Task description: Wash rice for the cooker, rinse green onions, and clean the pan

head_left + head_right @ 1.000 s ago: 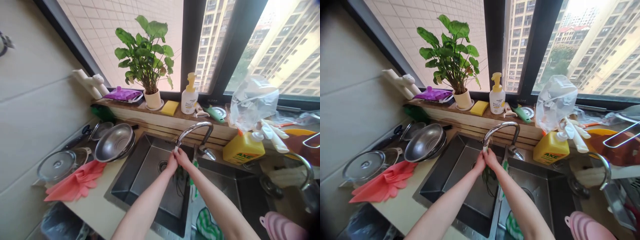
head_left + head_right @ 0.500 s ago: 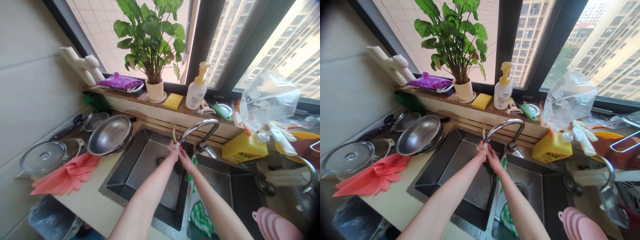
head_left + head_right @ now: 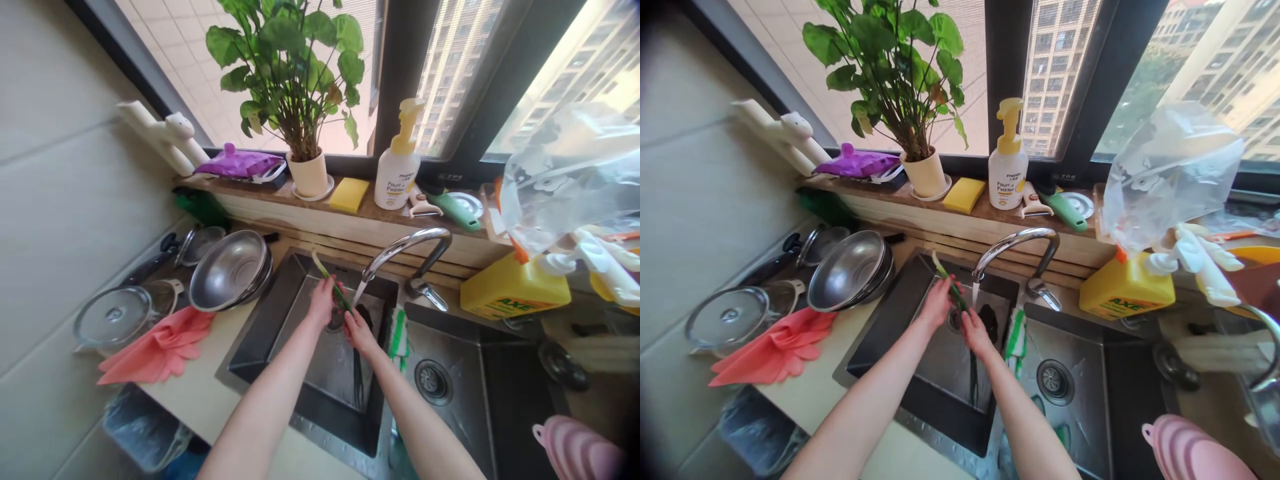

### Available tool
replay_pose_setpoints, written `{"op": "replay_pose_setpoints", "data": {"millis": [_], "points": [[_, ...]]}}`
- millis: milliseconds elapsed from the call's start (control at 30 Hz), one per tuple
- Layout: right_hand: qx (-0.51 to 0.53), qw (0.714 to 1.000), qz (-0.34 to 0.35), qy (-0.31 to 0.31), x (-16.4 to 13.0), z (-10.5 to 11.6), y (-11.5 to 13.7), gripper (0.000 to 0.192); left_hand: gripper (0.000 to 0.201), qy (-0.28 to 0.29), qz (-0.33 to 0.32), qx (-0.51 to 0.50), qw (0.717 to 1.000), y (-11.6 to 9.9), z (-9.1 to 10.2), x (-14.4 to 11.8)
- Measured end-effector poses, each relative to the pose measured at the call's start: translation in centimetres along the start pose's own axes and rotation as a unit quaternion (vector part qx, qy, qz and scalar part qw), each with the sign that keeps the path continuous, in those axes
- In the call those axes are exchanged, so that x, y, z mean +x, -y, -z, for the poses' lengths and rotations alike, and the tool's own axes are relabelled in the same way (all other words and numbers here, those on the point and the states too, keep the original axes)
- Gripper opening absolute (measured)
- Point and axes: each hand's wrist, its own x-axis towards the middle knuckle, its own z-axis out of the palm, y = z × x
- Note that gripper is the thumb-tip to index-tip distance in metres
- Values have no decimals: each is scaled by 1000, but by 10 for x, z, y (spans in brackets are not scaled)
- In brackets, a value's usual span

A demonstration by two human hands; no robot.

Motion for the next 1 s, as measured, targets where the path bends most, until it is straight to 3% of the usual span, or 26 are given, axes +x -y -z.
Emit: {"op": "replay_pose_setpoints", "data": {"millis": [67,133,200,300,400,467,533,633,700,833,933,1000], "points": [[94,993,-76,1,-7,1,-7,47,32,8,20,16,1000,20,-11,-8],[123,988,-92,-16,-19,9,-13,52,32,-4,4,16,1000,31,-23,-9],[116,989,-86,-32,-33,18,-15,53,32,-16,-27,8,999,28,-30,-3],[91,991,-98,-23,-51,22,-17,50,31,-33,-71,0,997,6,-27,15],[39,989,-146,-4,-64,18,-22,50,32,-27,-77,20,996,-3,-21,23],[-42,988,-145,16,-68,19,-25,52,32,-2,-51,50,997,8,-21,18],[-147,985,-92,13,-66,27,-22,51,31,22,-17,83,996,27,-23,7],[-252,963,-21,-88,-49,44,0,49,28,50,19,126,991,55,-22,-11],[-262,953,6,-154,-26,50,24,49,26,65,22,145,987,65,-19,-21],[-175,972,41,-150,26,31,62,38,31,88,34,172,981,66,-6,-33],[-108,983,19,-145,51,8,73,36,34,107,67,194,973,61,4,-35],[-137,979,5,-151,53,0,74,43,34,117,79,208,968,57,8,-33]]}}
